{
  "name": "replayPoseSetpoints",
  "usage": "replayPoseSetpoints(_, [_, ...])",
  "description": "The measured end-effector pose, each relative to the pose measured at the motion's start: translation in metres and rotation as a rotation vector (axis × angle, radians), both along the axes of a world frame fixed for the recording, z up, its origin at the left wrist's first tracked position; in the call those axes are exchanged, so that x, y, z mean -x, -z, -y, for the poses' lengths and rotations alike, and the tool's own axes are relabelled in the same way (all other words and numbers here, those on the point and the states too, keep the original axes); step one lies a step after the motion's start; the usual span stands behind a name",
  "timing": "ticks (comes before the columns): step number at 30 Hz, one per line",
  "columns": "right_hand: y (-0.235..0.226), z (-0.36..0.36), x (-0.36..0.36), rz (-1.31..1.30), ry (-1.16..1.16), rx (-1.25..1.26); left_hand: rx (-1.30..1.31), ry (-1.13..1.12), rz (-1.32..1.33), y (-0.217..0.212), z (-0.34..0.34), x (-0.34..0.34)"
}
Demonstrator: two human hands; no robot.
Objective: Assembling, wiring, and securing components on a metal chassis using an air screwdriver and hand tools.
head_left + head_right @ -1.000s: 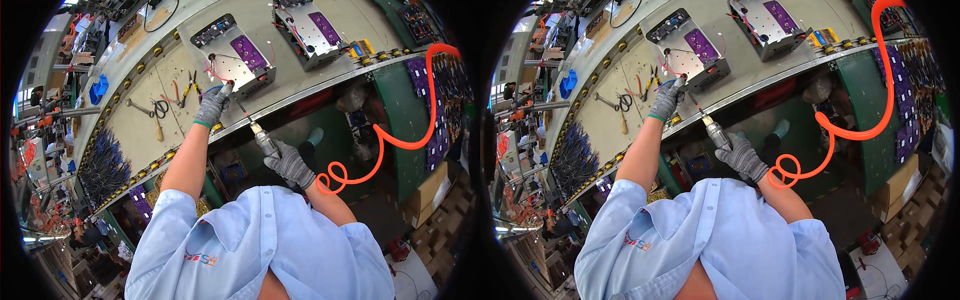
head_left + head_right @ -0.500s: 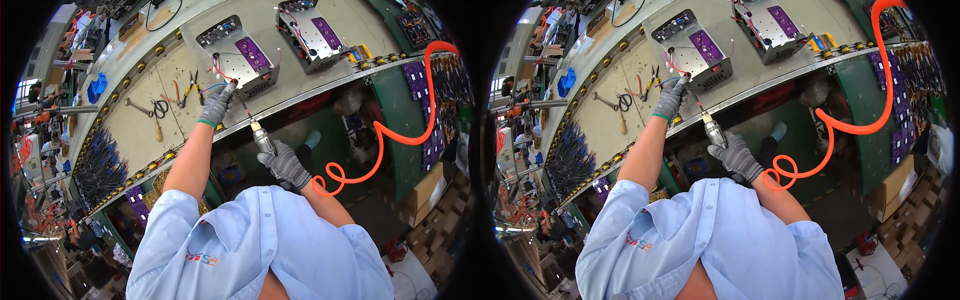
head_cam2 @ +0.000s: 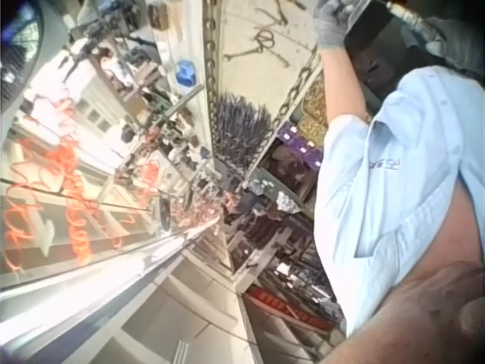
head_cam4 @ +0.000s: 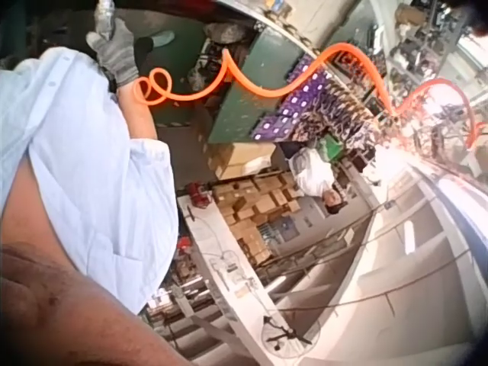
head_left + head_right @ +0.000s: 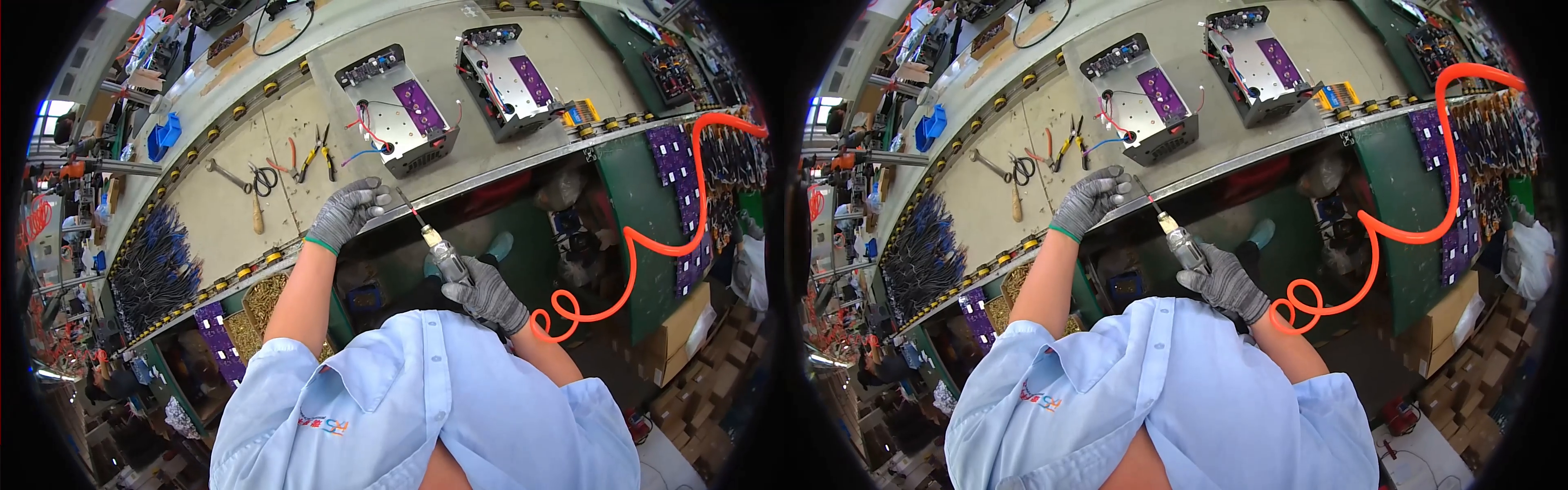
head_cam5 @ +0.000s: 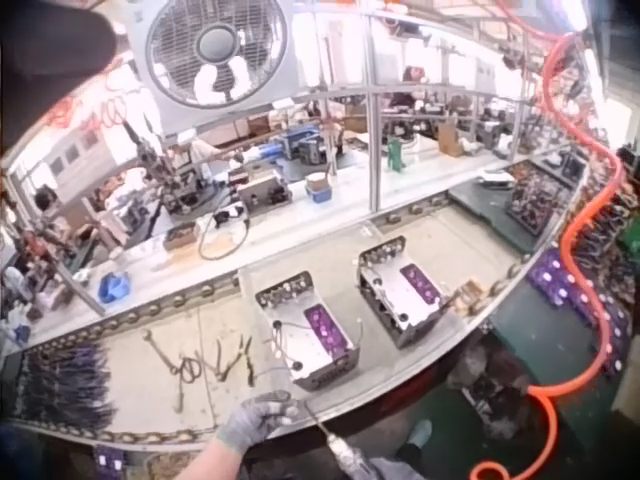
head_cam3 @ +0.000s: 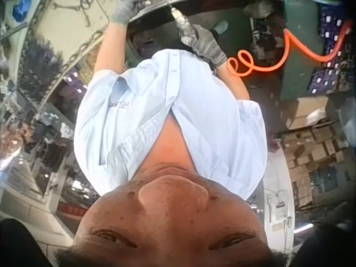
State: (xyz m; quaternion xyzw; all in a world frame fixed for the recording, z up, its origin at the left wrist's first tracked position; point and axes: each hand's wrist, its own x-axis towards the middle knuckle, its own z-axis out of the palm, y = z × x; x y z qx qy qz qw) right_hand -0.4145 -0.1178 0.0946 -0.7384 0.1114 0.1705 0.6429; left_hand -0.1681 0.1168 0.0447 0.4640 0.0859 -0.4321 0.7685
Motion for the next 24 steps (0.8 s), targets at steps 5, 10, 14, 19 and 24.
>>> replayPoseSetpoints(5, [-0.031, 0.007, 0.0, 0.034, 0.036, 0.024, -0.097, 0.119, 0.098, -0.036, 0.014, 0.01])
replayPoseSetpoints(10, [-0.053, 0.02, 0.001, 0.036, 0.017, 0.0, -0.043, 0.129, 0.146, -0.062, 0.032, 0.016])
replayPoseSetpoints(14, [-0.059, 0.031, 0.002, 0.034, 0.009, 0.01, -0.103, 0.146, 0.202, -0.073, 0.051, 0.019])
replayPoseSetpoints(19, [-0.062, 0.048, 0.007, 0.076, 0.032, 0.04, 0.017, 0.062, 0.107, -0.07, 0.082, 0.017])
replayPoseSetpoints(24, [-0.067, 0.066, 0.009, 0.068, 0.041, 0.027, 0.118, 0.068, -0.068, -0.07, 0.101, 0.011])
